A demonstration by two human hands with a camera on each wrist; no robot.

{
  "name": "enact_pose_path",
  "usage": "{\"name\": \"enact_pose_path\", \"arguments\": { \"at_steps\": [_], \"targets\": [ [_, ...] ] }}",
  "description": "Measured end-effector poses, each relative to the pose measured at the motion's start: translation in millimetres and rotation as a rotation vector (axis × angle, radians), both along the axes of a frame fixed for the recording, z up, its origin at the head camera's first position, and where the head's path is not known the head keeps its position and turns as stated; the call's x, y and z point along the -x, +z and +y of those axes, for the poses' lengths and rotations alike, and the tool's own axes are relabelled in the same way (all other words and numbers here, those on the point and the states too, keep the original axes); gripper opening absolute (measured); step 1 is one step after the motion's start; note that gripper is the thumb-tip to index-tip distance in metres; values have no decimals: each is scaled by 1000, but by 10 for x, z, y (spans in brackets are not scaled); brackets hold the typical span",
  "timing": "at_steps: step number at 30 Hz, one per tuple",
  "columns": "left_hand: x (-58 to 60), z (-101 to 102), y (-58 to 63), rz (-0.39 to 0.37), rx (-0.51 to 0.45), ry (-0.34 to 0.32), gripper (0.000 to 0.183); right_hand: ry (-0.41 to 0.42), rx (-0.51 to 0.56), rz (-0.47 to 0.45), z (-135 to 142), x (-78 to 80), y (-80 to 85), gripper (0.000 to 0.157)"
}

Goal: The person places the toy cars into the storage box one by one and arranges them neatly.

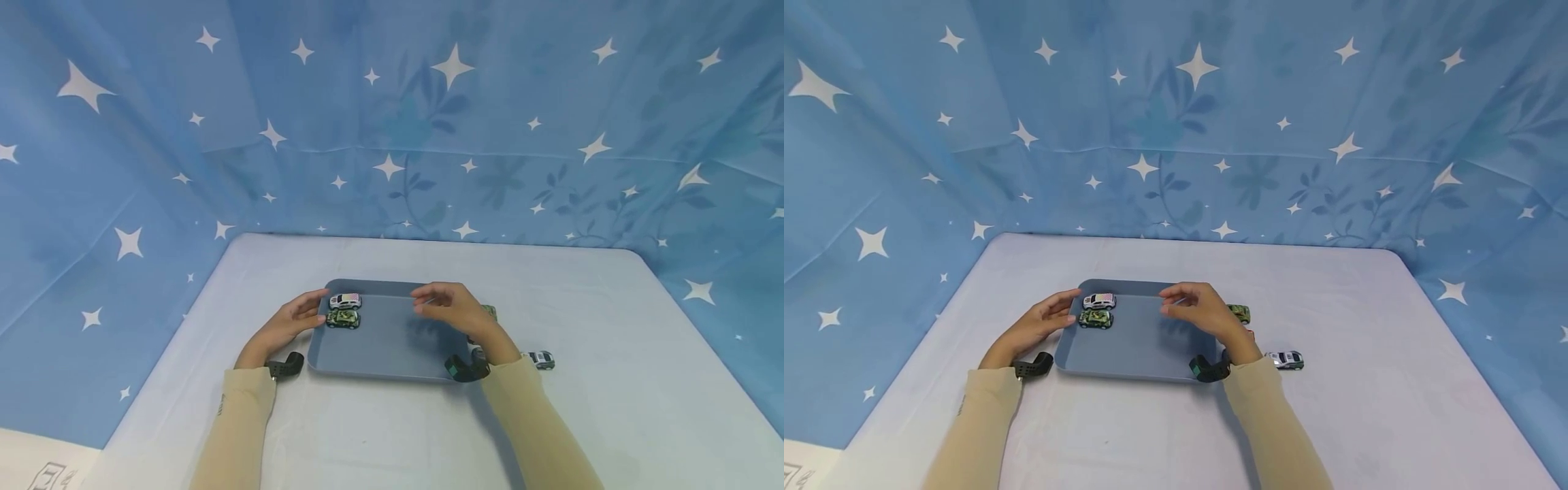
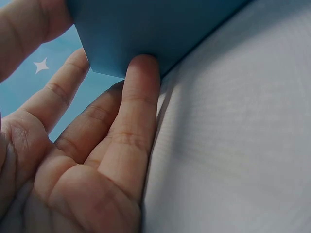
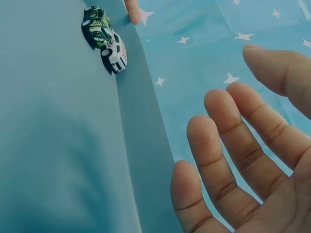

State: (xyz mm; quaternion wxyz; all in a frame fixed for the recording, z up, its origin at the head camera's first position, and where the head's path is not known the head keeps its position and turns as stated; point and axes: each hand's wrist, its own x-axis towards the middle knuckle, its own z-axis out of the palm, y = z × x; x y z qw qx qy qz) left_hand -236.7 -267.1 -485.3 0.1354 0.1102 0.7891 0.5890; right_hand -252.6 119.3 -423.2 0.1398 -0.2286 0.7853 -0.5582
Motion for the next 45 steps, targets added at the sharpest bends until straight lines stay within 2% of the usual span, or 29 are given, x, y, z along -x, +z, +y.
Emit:
{"name": "enact_pose_path", "arguments": {
  "at_steps": [10, 22, 30, 36, 45],
  "targets": [
    [2, -7, 0, -5, -4, -1, 68, -18, -12, 49, 106, -26, -23, 39],
    [-26, 13, 26, -14, 7, -2, 69, -41, -12, 31, 250, -75, -70, 39],
    [-11, 13, 26, -9, 7, -4, 69, -57, 28, 33, 356, -121, -125, 39],
    [-26, 8, 19, -8, 12, -2, 69, -105, 14, 56, 451, -161, -169, 38],
    [-32, 29, 52, 0, -2, -15, 69, -161, 32, 29, 628, -223, -147, 37]
  ]
}}
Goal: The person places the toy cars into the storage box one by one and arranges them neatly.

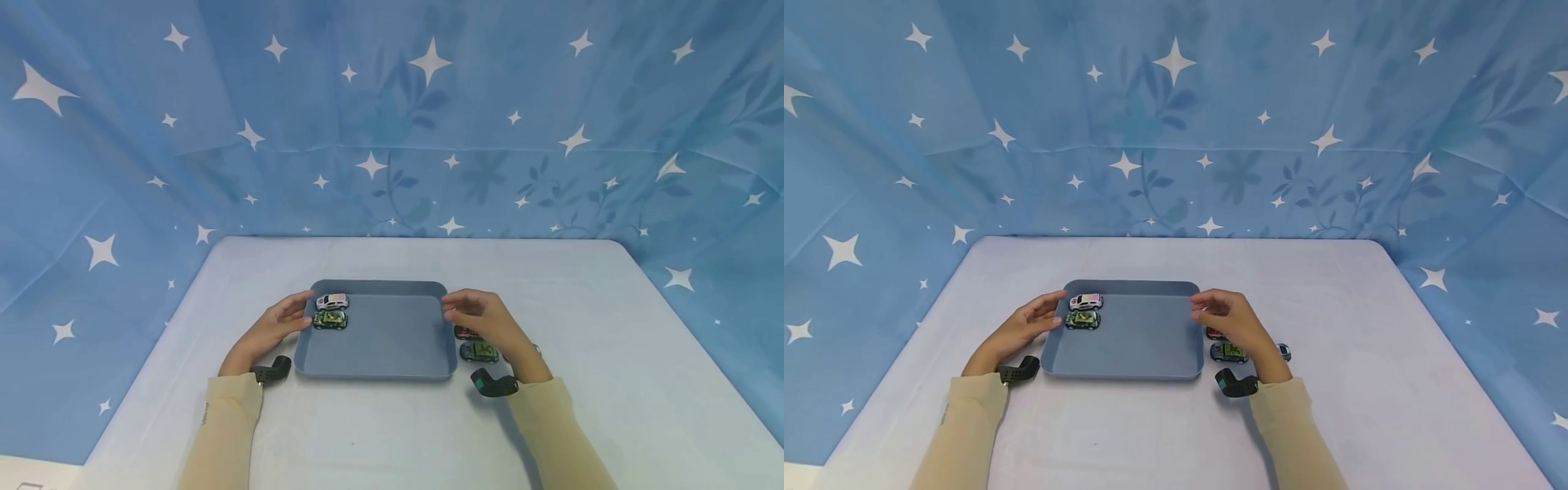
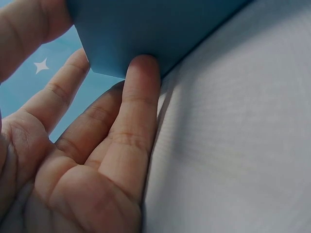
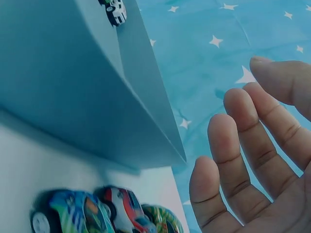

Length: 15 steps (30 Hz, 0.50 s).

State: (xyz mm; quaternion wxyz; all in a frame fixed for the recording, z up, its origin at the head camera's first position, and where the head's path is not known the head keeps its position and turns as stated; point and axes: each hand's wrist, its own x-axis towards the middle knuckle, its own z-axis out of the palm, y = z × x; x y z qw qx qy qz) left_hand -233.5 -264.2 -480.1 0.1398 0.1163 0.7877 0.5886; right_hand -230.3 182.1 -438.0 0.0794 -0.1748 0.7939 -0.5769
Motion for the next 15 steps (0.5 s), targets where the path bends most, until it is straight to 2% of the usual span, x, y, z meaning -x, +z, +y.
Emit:
{"name": "enact_pose_path", "arguments": {
  "at_steps": [15],
  "targets": [
    [11, -15, -21, 1, -5, 0, 68, -32, -51, 40, 262, -40, 50, 37]
  ]
}}
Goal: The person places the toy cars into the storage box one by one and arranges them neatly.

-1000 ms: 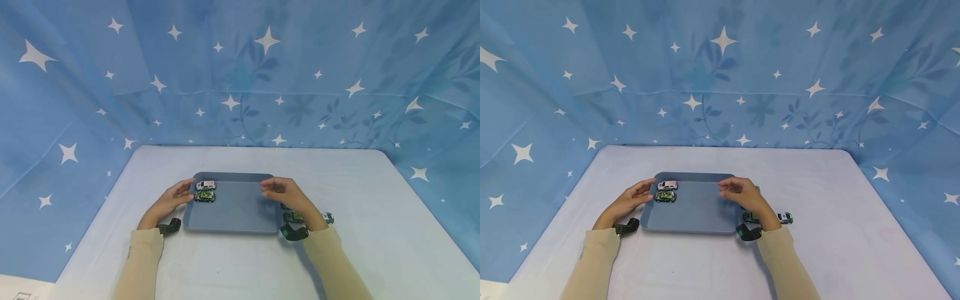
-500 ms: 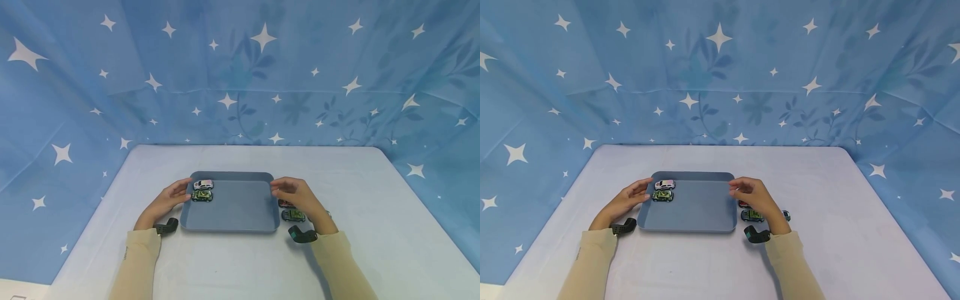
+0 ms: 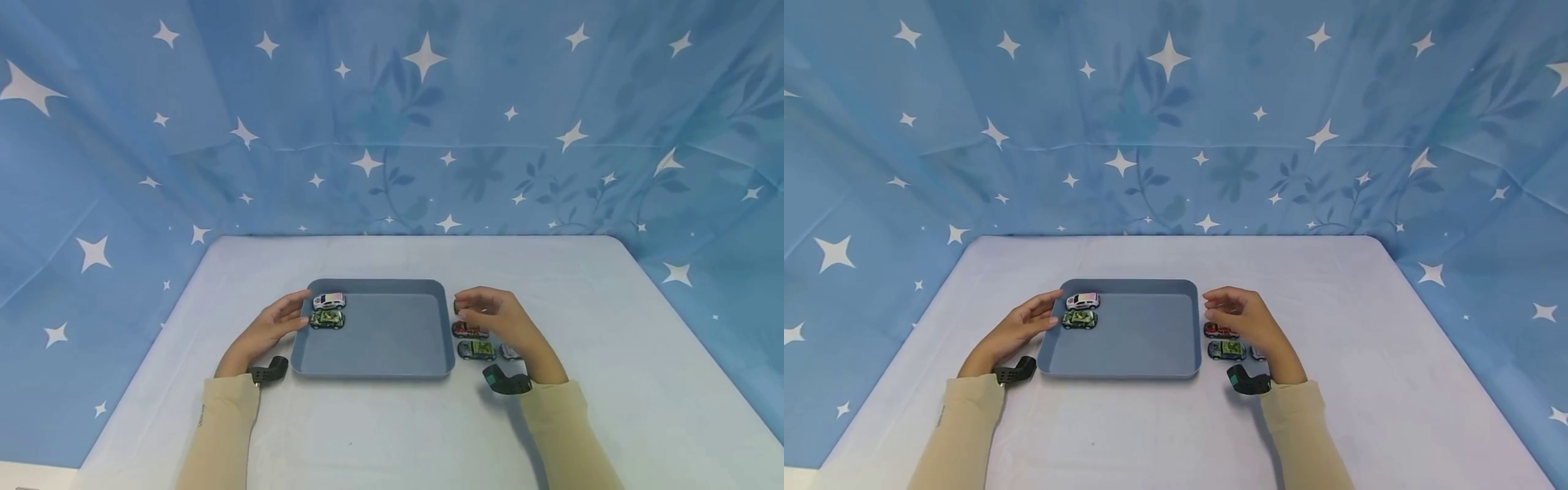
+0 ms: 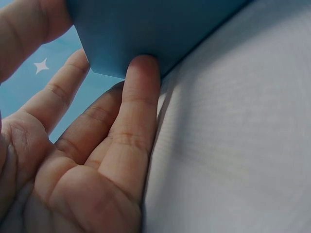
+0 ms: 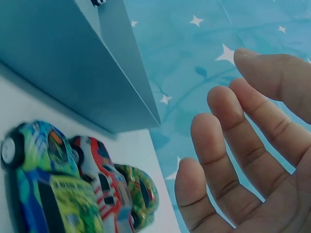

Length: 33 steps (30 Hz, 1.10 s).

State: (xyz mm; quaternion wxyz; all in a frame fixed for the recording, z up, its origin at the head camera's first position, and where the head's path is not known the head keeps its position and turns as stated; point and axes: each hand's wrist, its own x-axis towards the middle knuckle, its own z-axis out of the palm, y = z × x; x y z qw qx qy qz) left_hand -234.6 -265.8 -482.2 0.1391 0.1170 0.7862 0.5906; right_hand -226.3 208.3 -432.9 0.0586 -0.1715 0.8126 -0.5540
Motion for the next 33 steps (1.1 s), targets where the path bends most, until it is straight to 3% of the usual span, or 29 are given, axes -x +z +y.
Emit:
{"name": "enact_pose_path", "arguments": {
  "at_steps": [9, 23, 33],
  "targets": [
    [1, -17, -13, -6, -5, -3, 68, -14, -11, 62, 174, -36, 53, 37],
    [-10, -7, 2, -12, -3, -4, 68, -171, -139, 36, 528, -99, 156, 43],
    [-2, -7, -13, -5, -8, -13, 68, -89, -156, 12, 767, -125, 117, 45]
  ]
}}
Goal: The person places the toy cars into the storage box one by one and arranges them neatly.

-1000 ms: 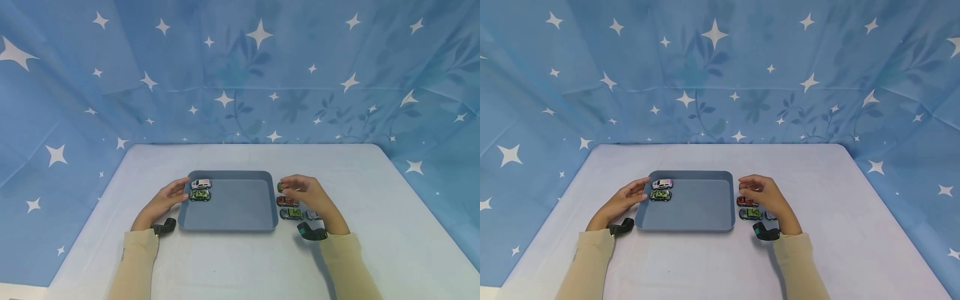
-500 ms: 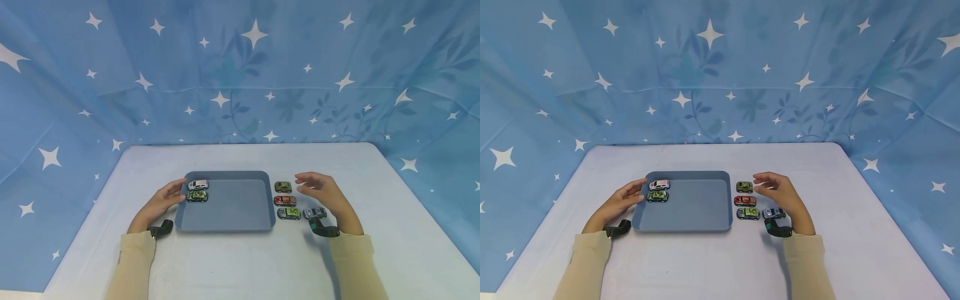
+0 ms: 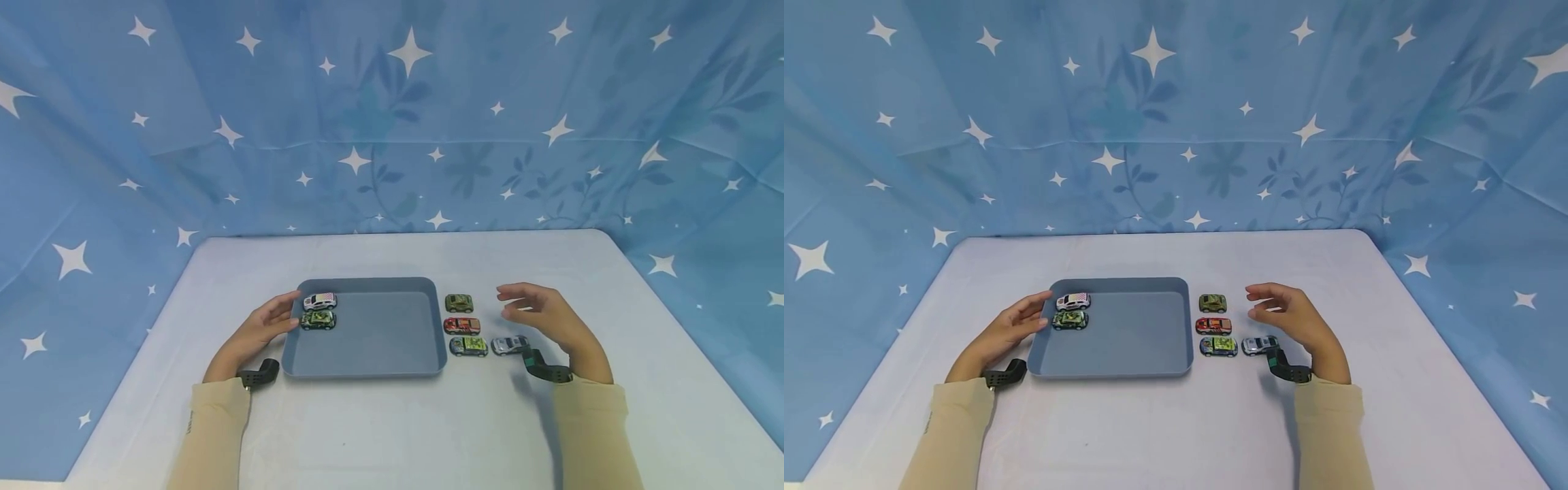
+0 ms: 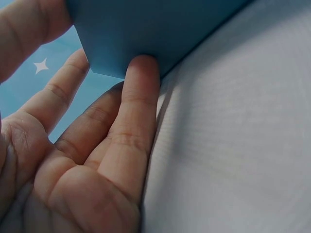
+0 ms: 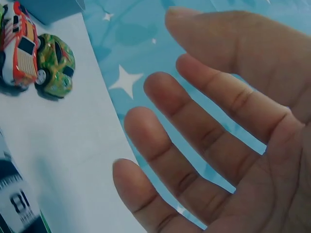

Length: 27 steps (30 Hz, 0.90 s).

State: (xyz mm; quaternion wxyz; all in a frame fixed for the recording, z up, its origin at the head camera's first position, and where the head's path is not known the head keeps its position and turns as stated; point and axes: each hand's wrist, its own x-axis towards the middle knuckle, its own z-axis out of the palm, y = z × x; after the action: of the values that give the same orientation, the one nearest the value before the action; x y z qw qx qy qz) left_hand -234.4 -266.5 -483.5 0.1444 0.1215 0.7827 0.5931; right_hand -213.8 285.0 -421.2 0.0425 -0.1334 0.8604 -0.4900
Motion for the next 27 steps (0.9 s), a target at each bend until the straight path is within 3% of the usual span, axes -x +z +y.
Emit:
{"name": "enact_pose_path", "arguments": {
  "at_steps": [7, 16, 27],
  "targets": [
    [-4, 1, 4, -12, 10, 3, 69, 25, 9, 7, 97, -14, -32, 45],
    [3, 3, 9, -7, 1, 4, 69, 73, 17, -62, 130, -22, -26, 45],
    [-16, 4, 35, -10, 14, 6, 69, 38, -33, -119, 191, -13, -112, 49]
  ]
}}
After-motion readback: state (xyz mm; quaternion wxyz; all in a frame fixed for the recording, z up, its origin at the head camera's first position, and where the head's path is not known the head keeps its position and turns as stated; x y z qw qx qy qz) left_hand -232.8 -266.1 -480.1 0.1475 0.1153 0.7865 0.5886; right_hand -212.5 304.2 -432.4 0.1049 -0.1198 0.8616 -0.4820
